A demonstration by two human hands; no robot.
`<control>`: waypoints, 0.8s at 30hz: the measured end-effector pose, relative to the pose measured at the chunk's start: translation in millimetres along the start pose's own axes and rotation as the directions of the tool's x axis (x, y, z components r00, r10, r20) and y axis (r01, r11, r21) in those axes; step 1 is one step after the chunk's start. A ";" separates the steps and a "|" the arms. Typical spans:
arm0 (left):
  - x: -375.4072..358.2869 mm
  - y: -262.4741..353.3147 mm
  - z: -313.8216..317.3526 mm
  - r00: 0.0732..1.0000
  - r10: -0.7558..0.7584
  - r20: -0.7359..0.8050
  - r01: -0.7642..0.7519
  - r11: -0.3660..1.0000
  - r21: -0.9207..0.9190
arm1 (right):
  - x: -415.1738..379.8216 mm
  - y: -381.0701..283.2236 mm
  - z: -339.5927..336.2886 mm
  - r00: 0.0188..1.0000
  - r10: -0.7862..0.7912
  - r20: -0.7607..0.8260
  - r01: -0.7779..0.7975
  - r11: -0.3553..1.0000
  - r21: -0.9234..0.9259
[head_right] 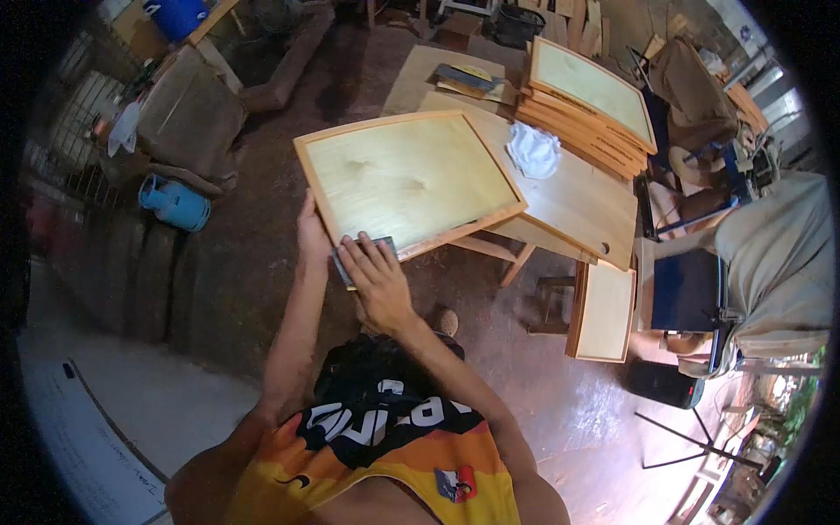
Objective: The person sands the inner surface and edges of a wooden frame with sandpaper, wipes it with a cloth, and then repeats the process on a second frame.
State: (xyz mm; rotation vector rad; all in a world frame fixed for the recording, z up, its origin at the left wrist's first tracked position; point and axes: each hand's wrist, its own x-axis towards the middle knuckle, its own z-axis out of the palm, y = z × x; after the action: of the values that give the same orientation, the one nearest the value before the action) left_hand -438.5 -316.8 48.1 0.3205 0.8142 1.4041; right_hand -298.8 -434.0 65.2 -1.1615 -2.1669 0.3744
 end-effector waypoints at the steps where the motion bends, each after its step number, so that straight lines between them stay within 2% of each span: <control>1: -0.5 4.3 -4.7 0.998 -0.045 0.047 0.048 0.997 -0.063 | 0.3 -2.0 -1.6 0.998 -0.039 0.046 0.040 0.999 -0.014; 2: -0.5 7.1 -8.2 0.991 -0.090 0.101 0.102 0.987 -0.123 | -3.0 1.2 -9.0 0.993 -0.074 0.092 0.077 0.997 -0.030; 4: -24.6 21.5 12.7 0.986 -0.149 0.080 0.162 0.971 -0.175 | -11.9 8.7 -20.9 0.977 -0.094 0.194 0.110 0.991 -0.076; 5: -22.3 15.7 10.4 0.992 -0.109 0.068 0.118 0.983 -0.138 | -12.0 4.4 -19.2 0.969 -0.083 0.232 0.101 0.993 -0.067; 6: -19.9 14.5 2.9 0.985 -0.118 0.123 0.140 0.972 -0.188 | -2.6 1.2 -14.3 0.960 -0.079 0.267 0.096 0.994 -0.052; 8: -22.4 10.8 -7.5 0.979 -0.043 0.201 0.072 0.987 -0.143 | 37.8 -1.2 -11.6 0.940 -0.111 0.324 0.086 0.992 0.090; 10: -35.9 18.5 -10.6 0.957 -0.270 0.110 0.291 0.886 -0.361 | 80.8 11.1 -6.7 0.933 -0.122 0.340 0.044 0.972 0.229; 11: -26.6 10.2 -14.0 0.975 -0.126 0.184 0.194 0.886 -0.421 | 96.5 22.9 -4.6 0.921 -0.126 0.368 0.022 0.961 0.276; 13: -19.7 10.4 -14.6 0.989 -0.089 0.114 0.129 0.904 -0.409 | 105.5 32.7 5.1 0.896 -0.182 0.404 0.106 0.973 0.205; 14: -17.5 15.2 -19.8 0.995 -0.069 0.073 0.092 0.922 -0.375 | 111.5 36.4 15.9 0.890 -0.214 0.402 0.148 0.971 0.190; 15: -8.3 4.9 -28.0 1.000 0.010 0.006 -0.008 0.964 -0.264 | 122.6 45.2 23.2 0.859 -0.303 0.412 0.232 0.949 0.215; 16: -4.1 5.7 -27.6 0.999 0.032 -0.024 -0.036 0.984 -0.176 | 148.2 56.0 31.2 0.875 -0.300 0.379 0.243 0.951 0.193; 18: -6.6 -7.6 -19.8 0.993 0.062 -0.096 -0.064 0.998 -0.018 | 190.3 75.9 43.9 0.897 -0.278 0.343 0.242 0.960 0.144; 20: 10.3 -24.8 -35.2 0.996 -0.008 -0.089 0.016 0.996 0.083 | 204.7 88.1 56.6 0.902 -0.252 0.352 0.186 0.960 0.211; 21: 15.4 -26.9 -29.4 0.987 0.142 -0.079 -0.129 0.979 0.157 | 220.0 97.4 60.2 0.900 -0.251 0.356 0.174 0.956 0.235; 22: 19.7 -26.4 -24.6 0.968 0.235 -0.085 -0.212 0.952 0.219 | 220.6 99.4 59.6 0.869 -0.399 0.294 0.348 0.914 0.210; 23: 24.7 -26.9 -21.4 0.941 0.325 -0.089 -0.290 0.915 0.282 | 227.7 108.9 57.0 0.835 -0.470 0.285 0.437 0.882 0.174; 24: 29.4 -30.6 -25.7 0.930 0.350 -0.113 -0.296 0.895 0.334 | 233.3 112.0 45.7 0.802 -0.530 0.276 0.512 0.848 0.138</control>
State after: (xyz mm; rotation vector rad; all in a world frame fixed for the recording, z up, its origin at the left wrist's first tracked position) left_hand -434.2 -301.0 1.3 0.6099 1.1705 1.6290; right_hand -351.1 -176.4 67.0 -0.4463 -2.6128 0.3800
